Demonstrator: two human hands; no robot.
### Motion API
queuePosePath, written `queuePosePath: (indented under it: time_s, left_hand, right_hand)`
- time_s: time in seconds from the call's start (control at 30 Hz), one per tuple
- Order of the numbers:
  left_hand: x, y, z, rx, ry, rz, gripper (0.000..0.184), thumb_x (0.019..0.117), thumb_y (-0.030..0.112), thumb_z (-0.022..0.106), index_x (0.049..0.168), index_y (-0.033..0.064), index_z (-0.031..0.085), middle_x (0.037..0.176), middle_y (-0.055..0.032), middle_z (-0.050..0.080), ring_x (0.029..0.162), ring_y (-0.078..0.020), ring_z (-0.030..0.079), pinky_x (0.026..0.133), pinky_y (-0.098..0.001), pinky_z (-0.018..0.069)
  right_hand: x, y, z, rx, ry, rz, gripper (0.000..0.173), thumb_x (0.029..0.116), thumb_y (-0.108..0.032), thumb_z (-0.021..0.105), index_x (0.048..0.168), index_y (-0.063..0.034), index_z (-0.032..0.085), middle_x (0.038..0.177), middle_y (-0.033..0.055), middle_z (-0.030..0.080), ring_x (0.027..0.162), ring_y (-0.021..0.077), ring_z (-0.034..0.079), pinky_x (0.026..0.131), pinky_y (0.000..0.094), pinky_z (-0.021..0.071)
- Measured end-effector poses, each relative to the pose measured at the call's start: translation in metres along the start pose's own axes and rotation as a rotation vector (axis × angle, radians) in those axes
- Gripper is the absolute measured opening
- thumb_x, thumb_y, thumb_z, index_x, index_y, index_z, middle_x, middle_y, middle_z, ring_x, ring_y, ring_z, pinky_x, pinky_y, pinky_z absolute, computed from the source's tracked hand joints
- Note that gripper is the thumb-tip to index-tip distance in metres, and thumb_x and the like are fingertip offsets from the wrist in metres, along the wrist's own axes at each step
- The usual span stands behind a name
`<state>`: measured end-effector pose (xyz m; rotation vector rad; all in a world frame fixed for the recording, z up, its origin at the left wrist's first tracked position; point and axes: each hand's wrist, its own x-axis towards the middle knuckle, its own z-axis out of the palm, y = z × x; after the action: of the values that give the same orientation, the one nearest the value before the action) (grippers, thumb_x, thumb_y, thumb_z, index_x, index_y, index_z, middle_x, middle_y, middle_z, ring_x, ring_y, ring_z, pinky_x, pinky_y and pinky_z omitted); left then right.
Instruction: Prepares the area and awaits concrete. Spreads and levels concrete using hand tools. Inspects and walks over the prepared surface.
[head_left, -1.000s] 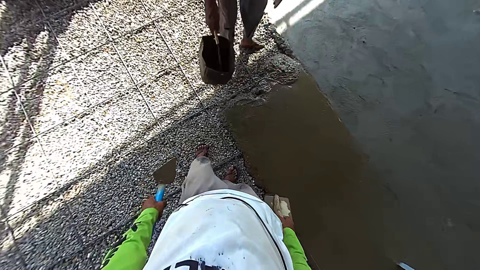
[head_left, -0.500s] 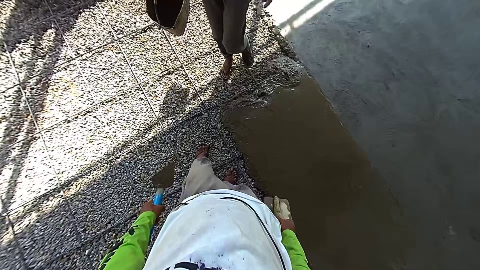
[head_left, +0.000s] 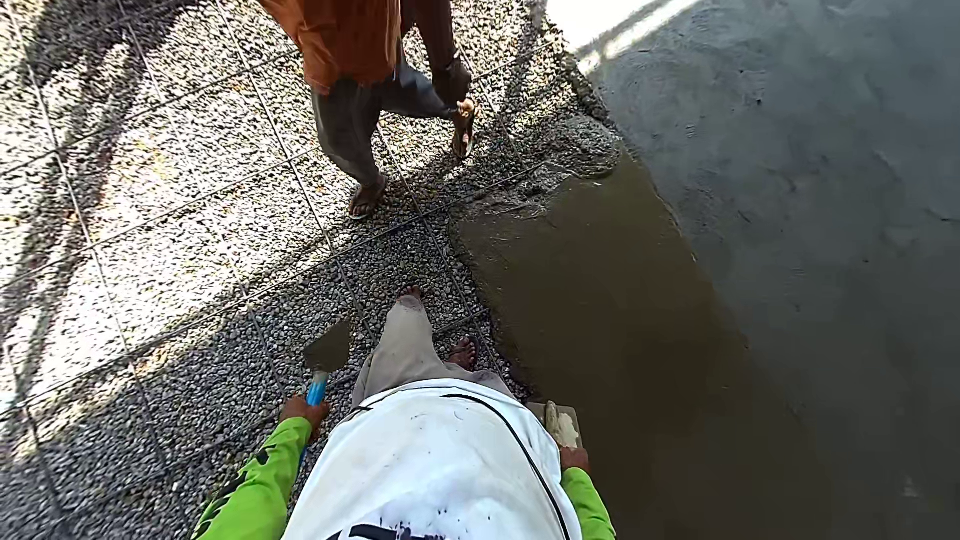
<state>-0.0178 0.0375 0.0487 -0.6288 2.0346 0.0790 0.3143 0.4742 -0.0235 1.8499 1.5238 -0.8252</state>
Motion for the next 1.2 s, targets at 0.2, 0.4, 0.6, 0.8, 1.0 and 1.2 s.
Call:
queuePosePath:
  time_s: [0.2,0.4,0.6,0.8,1.0,1.2]
  left_hand:
    - [0.0,0.006,-0.019,0.083,-0.048,-0.056,0.051,0.0953,0.029,0.072,0.127,-0.0085,0.061,0.129,-0.0296,0.063,0.124,-0.0397,0.062,0.105,-0.0564,0.0478]
    - [0.021,0.048,-0.063,0.159,-0.104,-0.107,0.051,0.0972,0.031,0.069,0.128,-0.0093,0.061,0.132,-0.0295,0.062,0.127,-0.0382,0.06,0.107,-0.0539,0.0475]
    - [0.091,0.115,-0.131,0.158,-0.113,-0.07,0.05,0.0941,0.03,0.073,0.126,-0.0078,0.063,0.131,-0.0295,0.063,0.127,-0.0394,0.06,0.107,-0.0557,0.0476]
    - [0.131,0.199,-0.241,0.09,-0.099,-0.038,0.05,0.093,0.027,0.075,0.126,-0.0081,0.063,0.122,-0.0285,0.067,0.115,-0.0393,0.067,0.099,-0.0561,0.0524]
    - [0.166,0.281,-0.351,-0.003,-0.077,0.061,0.049,0.0962,0.026,0.072,0.127,-0.0099,0.059,0.108,-0.0279,0.068,0.091,-0.0364,0.07,0.084,-0.0538,0.0574]
    - [0.167,0.381,-0.412,-0.02,-0.003,0.156,0.045,0.0955,0.025,0.073,0.123,-0.0085,0.06,0.095,-0.022,0.068,0.077,-0.03,0.067,0.075,-0.0498,0.0573]
  right_hand:
    - [0.009,-0.033,-0.008,0.036,0.005,0.062,0.068,0.0864,-0.033,0.084,0.131,0.012,0.058,0.127,0.0317,0.064,0.12,0.0432,0.063,0.103,0.059,0.0484]
    - [0.01,-0.103,-0.019,0.068,0.026,0.121,0.071,0.0854,-0.027,0.085,0.136,0.0107,0.053,0.126,0.0315,0.064,0.116,0.0424,0.065,0.099,0.0581,0.0512]
    - [0.0,-0.198,-0.026,0.046,0.013,0.171,0.074,0.0861,-0.026,0.084,0.141,0.0112,0.049,0.133,0.033,0.06,0.124,0.0436,0.061,0.104,0.058,0.0493]
    - [-0.032,-0.3,-0.042,0.048,0.011,0.245,0.079,0.0849,-0.026,0.085,0.145,0.0073,0.046,0.134,0.031,0.06,0.124,0.0417,0.062,0.103,0.0575,0.0505]
    - [-0.058,-0.382,-0.032,0.184,0.01,0.259,0.086,0.0824,-0.026,0.086,0.149,0.0074,0.042,0.139,0.0317,0.057,0.128,0.0425,0.058,0.106,0.0571,0.0485]
    - [-0.06,-0.454,-0.023,0.232,-0.07,0.245,0.089,0.0824,-0.03,0.086,0.151,0.0051,0.04,0.135,0.0292,0.06,0.123,0.0404,0.062,0.102,0.0565,0.0522]
